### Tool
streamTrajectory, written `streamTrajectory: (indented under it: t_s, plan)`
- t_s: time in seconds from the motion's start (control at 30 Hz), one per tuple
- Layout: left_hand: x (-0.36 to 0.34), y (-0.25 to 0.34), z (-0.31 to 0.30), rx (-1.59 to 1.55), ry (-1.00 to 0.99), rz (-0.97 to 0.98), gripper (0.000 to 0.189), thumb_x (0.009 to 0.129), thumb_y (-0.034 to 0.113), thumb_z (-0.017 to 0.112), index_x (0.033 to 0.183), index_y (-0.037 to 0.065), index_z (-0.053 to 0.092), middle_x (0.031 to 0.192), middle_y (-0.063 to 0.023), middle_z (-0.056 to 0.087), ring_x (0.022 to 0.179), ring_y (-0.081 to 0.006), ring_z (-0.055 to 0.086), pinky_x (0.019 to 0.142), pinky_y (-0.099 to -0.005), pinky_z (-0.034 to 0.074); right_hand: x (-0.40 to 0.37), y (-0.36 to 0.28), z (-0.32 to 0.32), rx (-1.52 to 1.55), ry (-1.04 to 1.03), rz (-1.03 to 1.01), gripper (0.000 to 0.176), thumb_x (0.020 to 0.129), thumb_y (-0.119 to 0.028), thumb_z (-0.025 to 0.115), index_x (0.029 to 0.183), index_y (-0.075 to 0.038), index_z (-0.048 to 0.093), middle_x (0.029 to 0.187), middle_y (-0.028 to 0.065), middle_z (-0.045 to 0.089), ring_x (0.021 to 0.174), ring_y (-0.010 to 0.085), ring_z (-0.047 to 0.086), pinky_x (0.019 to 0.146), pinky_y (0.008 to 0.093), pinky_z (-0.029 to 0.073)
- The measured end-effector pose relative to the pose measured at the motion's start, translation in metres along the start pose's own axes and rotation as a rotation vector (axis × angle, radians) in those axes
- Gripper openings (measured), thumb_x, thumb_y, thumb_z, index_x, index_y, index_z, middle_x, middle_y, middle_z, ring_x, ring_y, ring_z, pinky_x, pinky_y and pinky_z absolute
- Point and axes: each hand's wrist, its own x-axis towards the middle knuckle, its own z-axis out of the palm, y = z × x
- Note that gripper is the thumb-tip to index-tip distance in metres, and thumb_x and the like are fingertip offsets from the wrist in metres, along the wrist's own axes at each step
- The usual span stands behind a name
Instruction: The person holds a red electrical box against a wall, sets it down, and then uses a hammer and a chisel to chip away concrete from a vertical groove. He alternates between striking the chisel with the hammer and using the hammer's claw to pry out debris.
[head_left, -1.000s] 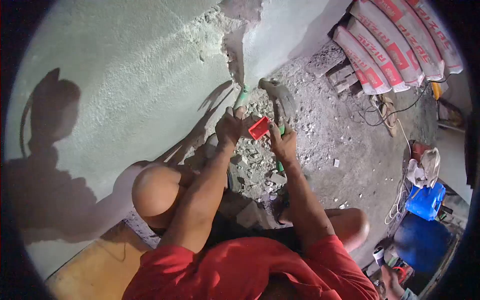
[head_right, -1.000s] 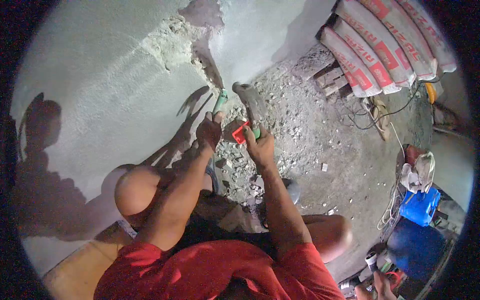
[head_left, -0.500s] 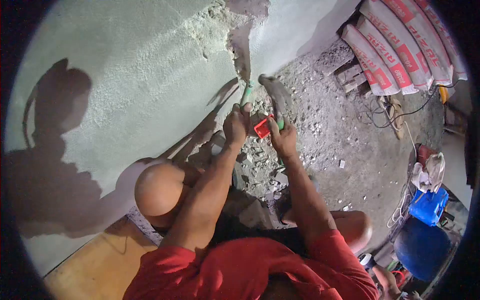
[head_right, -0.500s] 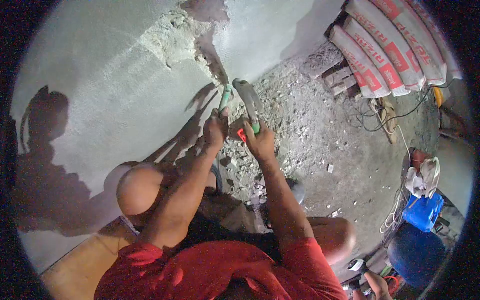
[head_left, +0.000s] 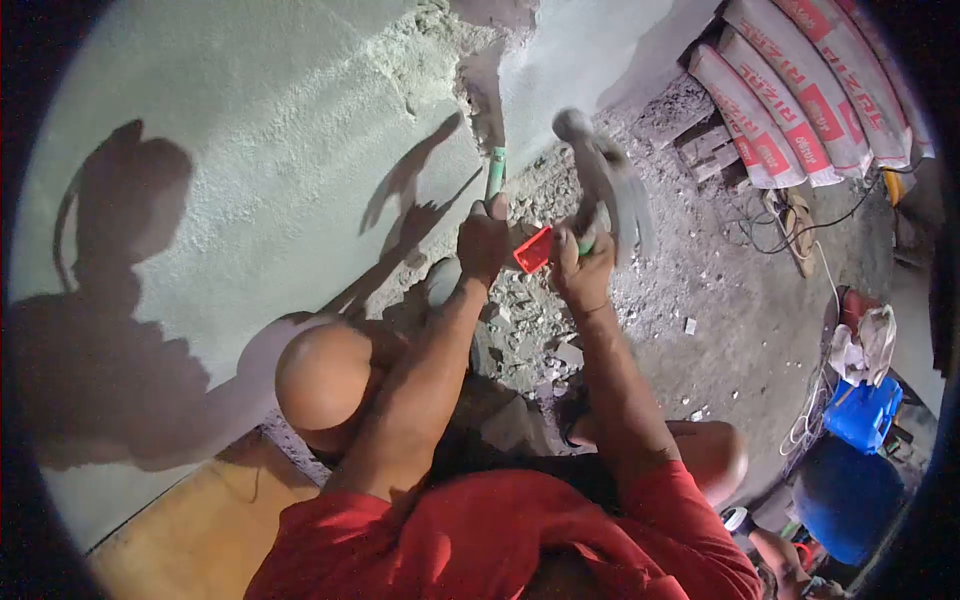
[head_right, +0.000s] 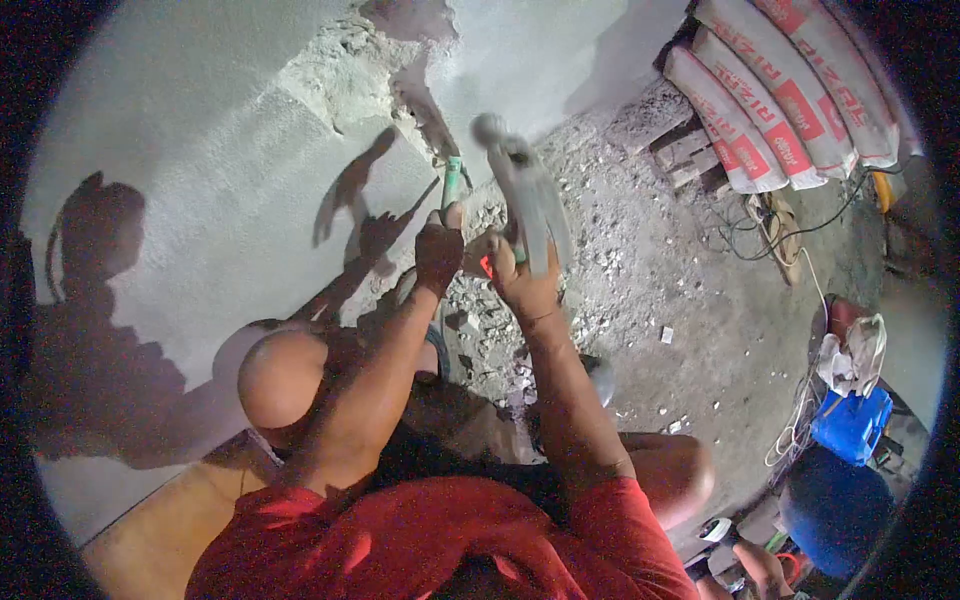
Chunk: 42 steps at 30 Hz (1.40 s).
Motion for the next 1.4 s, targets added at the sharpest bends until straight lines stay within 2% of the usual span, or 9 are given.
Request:
streamTrajectory:
  t_s: [0.07, 0.13, 0.33, 0.47, 0.6, 0.83, 0.93, 1.33, 1.4]
  plan:
    - [0.004, -0.01, 0.005, 0.027, 0.007, 0.009, 0.055, 0.095, 0.052, 0.047, 0.09, -0.001, 0.061, 0.082, -0.0296, 0.065, 0.083, -0.0487, 0.063, 0.071, -0.0552, 0.048, -0.002, 0.017, 0.007, 0.044, -0.063, -0.022, 0.044, 0.086, -0.04, 0.068, 0.096, 0.002, 0.066, 0.075, 0.02, 0.067, 0.073, 0.034, 0.067, 0.071, 0.0417, 0.052]
    - [0.004, -0.013, 0.011, 0.141, 0.068, 0.049, 0.054, 0.096, 0.05, 0.046, 0.089, -0.001, 0.061, 0.082, -0.0297, 0.065, 0.082, -0.0491, 0.063, 0.071, -0.0562, 0.048, 0.006, 0.051, 0.014, -0.415, -0.335, 0.447, 0.052, 0.086, -0.048, 0.066, 0.098, 0.003, 0.066, 0.08, 0.0235, 0.068, 0.079, 0.0389, 0.068, 0.073, 0.0442, 0.052]
    - [0.002, -0.014, 0.009, 0.04, 0.039, 0.063, 0.056, 0.098, 0.051, 0.043, 0.089, -0.001, 0.061, 0.077, -0.0301, 0.064, 0.08, -0.0474, 0.064, 0.067, -0.0513, 0.05, 0.019, -0.011, -0.007, -0.12, -0.167, 0.45, 0.039, 0.088, -0.035, 0.068, 0.087, 0.004, 0.065, 0.074, 0.0218, 0.067, 0.067, 0.0335, 0.068, 0.063, 0.039, 0.052]
    - [0.007, -0.009, 0.004, 0.06, -0.015, 0.031, 0.054, 0.097, 0.05, 0.044, 0.09, 0.0, 0.061, 0.079, -0.0295, 0.064, 0.082, -0.0461, 0.065, 0.067, -0.0536, 0.05, 0.016, -0.017, 0.003, 0.022, -0.027, 0.144, 0.038, 0.084, -0.034, 0.071, 0.09, 0.003, 0.066, 0.071, 0.0227, 0.066, 0.066, 0.0344, 0.067, 0.062, 0.0395, 0.052]
    - [0.008, -0.037, 0.017, 0.228, -0.041, 0.026, 0.045, 0.097, 0.045, 0.046, 0.097, 0.003, 0.062, 0.093, -0.0268, 0.066, 0.084, -0.0465, 0.065, 0.072, -0.0527, 0.051, 0.005, 0.041, 0.005, -0.412, -0.375, 0.515, 0.054, 0.085, -0.051, 0.065, 0.092, 0.003, 0.067, 0.077, 0.0298, 0.065, 0.077, 0.0472, 0.064, 0.07, 0.0497, 0.052]
    - [-0.019, -0.064, 0.024, 0.329, -0.01, 0.173, 0.036, 0.096, 0.039, 0.051, 0.089, 0.004, 0.059, 0.074, -0.0239, 0.065, 0.074, -0.0444, 0.065, 0.062, -0.0533, 0.049, -0.018, 0.056, -0.016, -0.117, -0.212, 0.664, 0.047, 0.089, -0.043, 0.066, 0.094, 0.004, 0.065, 0.062, 0.0121, 0.061, 0.055, 0.0177, 0.058, 0.055, 0.0365, 0.048]
    - [-0.027, -0.05, 0.014, 0.391, -0.066, 0.134, 0.035, 0.097, 0.036, 0.051, 0.087, 0.003, 0.056, 0.074, -0.0248, 0.065, 0.071, -0.044, 0.064, 0.06, -0.0522, 0.048, -0.007, 0.03, -0.015, -0.086, -0.14, 0.752, 0.045, 0.09, -0.04, 0.065, 0.095, 0.004, 0.064, 0.064, 0.011, 0.063, 0.054, 0.0171, 0.058, 0.053, 0.035, 0.047]
    - [0.002, -0.034, 0.009, 0.264, -0.028, 0.071, 0.045, 0.097, 0.049, 0.046, 0.089, 0.006, 0.057, 0.078, -0.0257, 0.066, 0.078, -0.0454, 0.065, 0.067, -0.0542, 0.049, -0.033, 0.033, -0.014, 0.076, -0.12, 0.582, 0.034, 0.088, -0.03, 0.069, 0.09, 0.004, 0.064, 0.073, 0.0113, 0.067, 0.066, 0.0141, 0.061, 0.06, 0.0315, 0.048]
    - [0.001, -0.039, 0.013, 0.203, -0.018, 0.078, 0.045, 0.097, 0.049, 0.046, 0.089, 0.006, 0.057, 0.078, -0.0251, 0.066, 0.078, -0.0455, 0.065, 0.067, -0.0536, 0.049, -0.033, 0.024, -0.011, 0.027, -0.081, 0.15, 0.029, 0.085, -0.024, 0.071, 0.091, 0.003, 0.064, 0.076, 0.0096, 0.069, 0.073, 0.0143, 0.065, 0.065, 0.031, 0.05]
